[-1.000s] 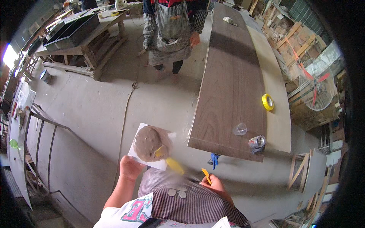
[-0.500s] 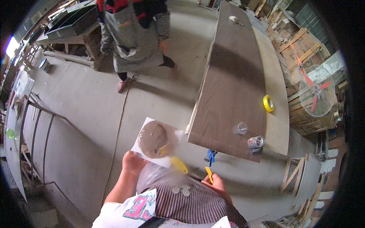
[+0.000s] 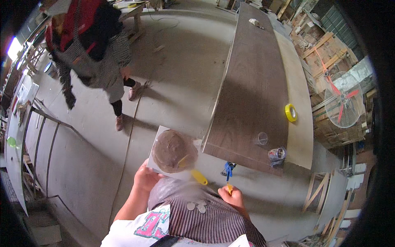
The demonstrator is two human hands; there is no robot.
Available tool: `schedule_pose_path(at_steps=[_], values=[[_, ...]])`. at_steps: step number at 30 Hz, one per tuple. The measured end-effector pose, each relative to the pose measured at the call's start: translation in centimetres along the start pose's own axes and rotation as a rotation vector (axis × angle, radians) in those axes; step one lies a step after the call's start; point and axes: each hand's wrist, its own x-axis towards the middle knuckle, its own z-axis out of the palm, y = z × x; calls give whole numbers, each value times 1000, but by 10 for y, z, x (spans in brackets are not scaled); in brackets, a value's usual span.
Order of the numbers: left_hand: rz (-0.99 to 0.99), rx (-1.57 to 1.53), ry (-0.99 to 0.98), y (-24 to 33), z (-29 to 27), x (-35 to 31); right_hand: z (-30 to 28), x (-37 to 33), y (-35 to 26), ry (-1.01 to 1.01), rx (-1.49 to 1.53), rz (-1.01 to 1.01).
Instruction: The person uses a caulking gun to dispense adhesive onto a small square board, then spreads it with a yellow plastic scraper. They repeatedly apply adhesive to the edge of a large wooden panel, smoothing it along the seam. The person reloads the caulking gun and continues the process.
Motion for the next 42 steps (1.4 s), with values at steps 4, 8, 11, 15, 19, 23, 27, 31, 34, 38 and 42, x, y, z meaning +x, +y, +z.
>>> schedule_pose_path(at_steps=[4,8,11,15,19,23,27,31,34,38,42], values=[[-28,2,-93,-5,-3,2,19,20,-6,-16,-64,-233],[-45,-39,-69,-11,-5,-3,33,25,-8,-93,-140,-238],[-56,55,-72,-12,-6,-12,35,24,-3,-130,-234,-95],[-53,19,-25,-17,-10,-15,32,21,-6,-159,-304,-209],[-57,71,-76,-16,-13,-13,34,12,-30,-158,-219,-150],[-39,115,-101,-16,-10,-15,35,12,-60,-92,-443,-462],[-9,127,-28,-22,-7,-12,32,15,-76,-72,-733,-553],[-34,-50,-83,-25,-9,-9,28,18,-73,69,-500,-718],[-19,-109,-58,-26,-7,-10,27,18,-63,-43,54,-190],[16,-83,-40,-27,4,-11,30,14,-47,-87,541,207],[43,19,-13,-26,14,-17,34,9,-35,-74,606,198]])
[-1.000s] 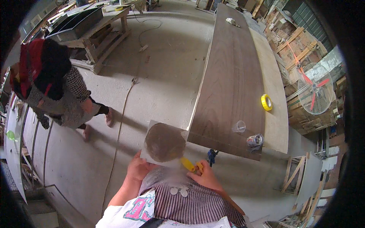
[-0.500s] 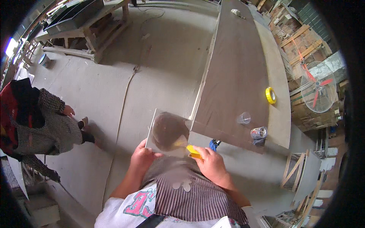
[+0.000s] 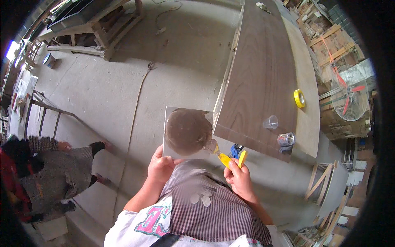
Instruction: The person uses a caulking gun to dispense adhesive onto a small square board, then spreads it with a yellow plastic scraper. They repeatedly apply adhesive to the edge of a large wooden panel, smoothing it along the seam. The person reloads the caulking gun and continues the process.
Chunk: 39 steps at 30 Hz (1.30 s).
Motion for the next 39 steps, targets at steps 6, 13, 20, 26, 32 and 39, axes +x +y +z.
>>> schedule_pose_path(at_steps=[6,13,20,26,32,39], values=[[17,154,-82,-2,8,-6,4,0,8,34,111,-13],[-33,356,-237,2,14,-8,-3,4,2,79,115,-138],[-203,436,-431,27,22,9,-31,6,-57,-52,-207,-235],[-351,429,-475,33,32,30,-27,10,-116,-183,-585,-325],[-417,529,-530,34,49,49,-5,19,-165,-242,-882,-245],[-465,712,-448,20,63,61,46,13,-175,-393,-1516,-406]])
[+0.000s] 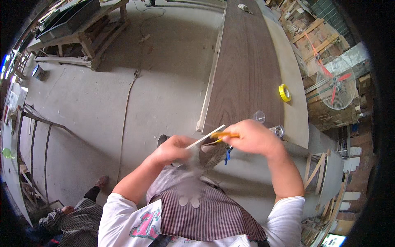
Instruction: The person uses a caulking gun to dispense adhesive onto a small square board, then spreads it with a yellow plastic scraper. They repeatedly apply adhesive to the edge of a large wooden panel, smoothing it along the seam. The person reloads the caulking gun and continues the process.
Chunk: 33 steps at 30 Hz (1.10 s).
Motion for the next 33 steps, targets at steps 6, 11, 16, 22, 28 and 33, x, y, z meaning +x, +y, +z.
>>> schedule_pose_path(at_steps=[6,11,16,22,28,33], values=[[-43,-121,174,-17,-4,8,32,-9,-32,98,-394,-177],[99,-403,218,-32,-8,3,35,-36,-31,364,-213,-243],[214,-595,165,-50,-14,-9,66,-31,-23,474,1,-134],[264,-686,203,-66,-12,-22,83,-33,-5,596,259,-244],[331,-663,135,-72,-16,-31,96,-31,5,473,456,-139],[362,-664,150,-75,-19,-37,106,-29,12,408,407,-52]])
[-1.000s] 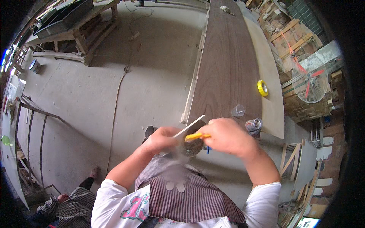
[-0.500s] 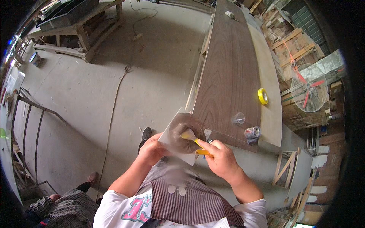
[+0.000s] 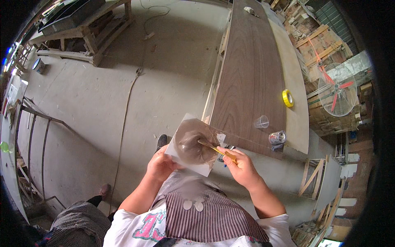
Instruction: The person uses a caulking gun to dispense adhesive onto a small square board, then spreads it with a yellow plastic scraper. They repeatedly apply adhesive to the edge of a large wooden panel, smoothing it along the seam. The person reloads the caulking gun and continues the process.
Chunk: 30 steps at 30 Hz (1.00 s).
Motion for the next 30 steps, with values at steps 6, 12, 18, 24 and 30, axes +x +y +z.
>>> schedule_pose_path(at_steps=[6,12,18,24,30], values=[[2,-10,98,2,4,-2,3,-1,3,56,95,-73],[-6,-58,144,10,6,-5,7,-3,13,102,379,19],[41,-98,160,14,12,-8,20,-3,20,22,-78,-109],[78,-35,192,20,10,-8,19,-5,9,-83,-351,-80],[115,6,284,21,1,-11,16,10,1,-229,-454,-13]])
